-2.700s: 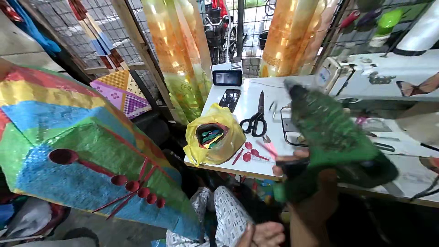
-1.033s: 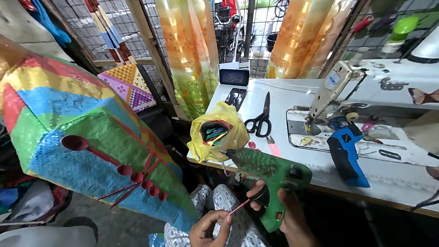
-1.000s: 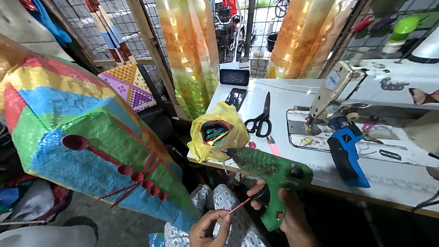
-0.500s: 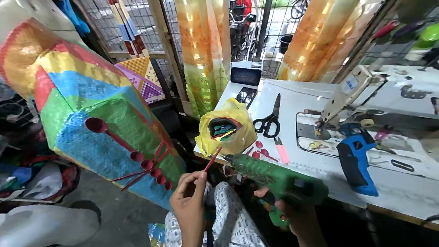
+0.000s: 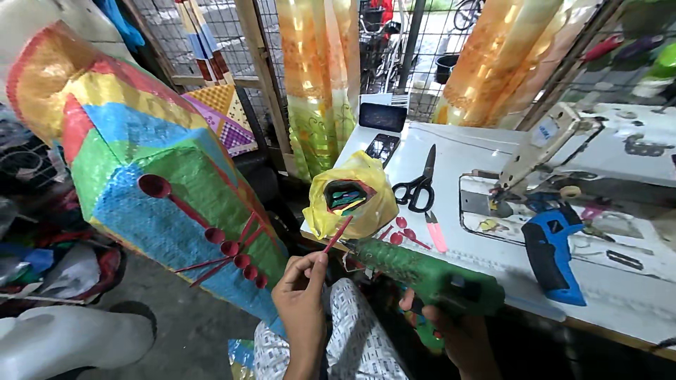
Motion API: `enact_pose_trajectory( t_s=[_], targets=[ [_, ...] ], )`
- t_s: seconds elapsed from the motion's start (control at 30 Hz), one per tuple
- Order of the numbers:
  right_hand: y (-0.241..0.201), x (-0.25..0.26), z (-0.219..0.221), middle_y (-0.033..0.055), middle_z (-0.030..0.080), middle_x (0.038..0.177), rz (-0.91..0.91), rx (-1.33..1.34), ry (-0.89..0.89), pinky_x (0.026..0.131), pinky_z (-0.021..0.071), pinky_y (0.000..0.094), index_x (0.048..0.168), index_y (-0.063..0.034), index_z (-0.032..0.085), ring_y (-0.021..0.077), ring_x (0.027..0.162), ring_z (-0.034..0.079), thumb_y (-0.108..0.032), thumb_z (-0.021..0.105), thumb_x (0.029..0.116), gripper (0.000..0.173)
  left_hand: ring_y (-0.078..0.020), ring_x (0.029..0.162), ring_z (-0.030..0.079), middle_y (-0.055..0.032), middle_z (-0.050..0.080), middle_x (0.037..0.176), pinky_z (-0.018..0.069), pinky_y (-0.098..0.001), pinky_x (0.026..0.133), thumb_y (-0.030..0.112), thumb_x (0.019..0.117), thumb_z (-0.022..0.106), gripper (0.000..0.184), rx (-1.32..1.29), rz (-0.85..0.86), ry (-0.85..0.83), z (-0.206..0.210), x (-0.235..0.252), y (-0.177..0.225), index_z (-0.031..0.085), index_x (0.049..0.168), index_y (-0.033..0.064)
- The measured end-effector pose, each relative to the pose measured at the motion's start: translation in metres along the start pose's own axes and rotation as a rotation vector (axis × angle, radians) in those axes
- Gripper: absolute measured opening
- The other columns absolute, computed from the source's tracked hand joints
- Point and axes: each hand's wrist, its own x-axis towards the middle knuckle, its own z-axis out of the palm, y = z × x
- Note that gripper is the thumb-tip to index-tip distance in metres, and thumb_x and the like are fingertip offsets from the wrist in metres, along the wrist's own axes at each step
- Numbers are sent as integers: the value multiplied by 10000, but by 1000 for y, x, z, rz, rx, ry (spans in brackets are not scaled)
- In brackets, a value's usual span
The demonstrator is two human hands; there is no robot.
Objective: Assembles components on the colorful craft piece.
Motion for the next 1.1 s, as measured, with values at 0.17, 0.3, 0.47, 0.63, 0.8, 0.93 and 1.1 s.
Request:
enact_pose_trajectory(
  t_s=[0.17,0.3,0.47,0.63,0.8,0.93,1.1],
  targets=[
    [0,-3,3,-114,739,930,28,-68,34,748,596,191,1133,-295,702,0,823,699,-509,656,956,281,0,648,564,55,627,751,482,-128,601,33,906,695,83,-7,1,-8,1,-1,0,762,860,49],
    [1,-5,4,-103,734,882,69,-67,42,714,597,201,1090,-283,713,11,785,696,-533,688,926,300,-2,650,568,54,630,740,482,-129,599,31,903,700,83,-10,5,-8,1,-2,-1,765,854,47],
    [1,-7,3,-115,734,884,50,-86,18,735,598,202,1082,-290,716,-2,798,696,-529,681,932,284,-3,655,572,48,642,752,485,-132,605,23,909,692,92,-14,12,-11,1,-2,-2,772,867,40],
    [0,-7,3,-120,734,884,54,-110,12,747,599,200,1073,-290,715,-7,808,698,-540,677,929,290,1,654,576,53,646,752,484,-128,601,24,905,693,92,-6,15,-2,2,-2,-2,773,866,46],
    [2,-6,3,-126,731,887,49,-130,64,704,593,187,1089,-286,705,-13,789,692,-537,677,932,296,9,649,567,59,642,749,474,-120,597,29,909,692,94,1,19,-10,1,-3,-3,771,862,47],
    [-1,-2,2,-166,732,908,36,-153,134,754,595,173,1097,-310,696,-38,820,693,-535,671,931,281,15,637,557,67,630,739,467,-116,583,35,908,695,89,-8,8,-21,0,-4,-3,770,864,52],
    [3,-1,1,-113,728,875,37,-106,124,707,592,189,1094,-277,703,-5,777,690,-527,690,928,300,17,630,554,67,629,734,467,-114,585,29,911,684,105,-13,0,-21,1,-4,-3,771,857,53]
  ],
)
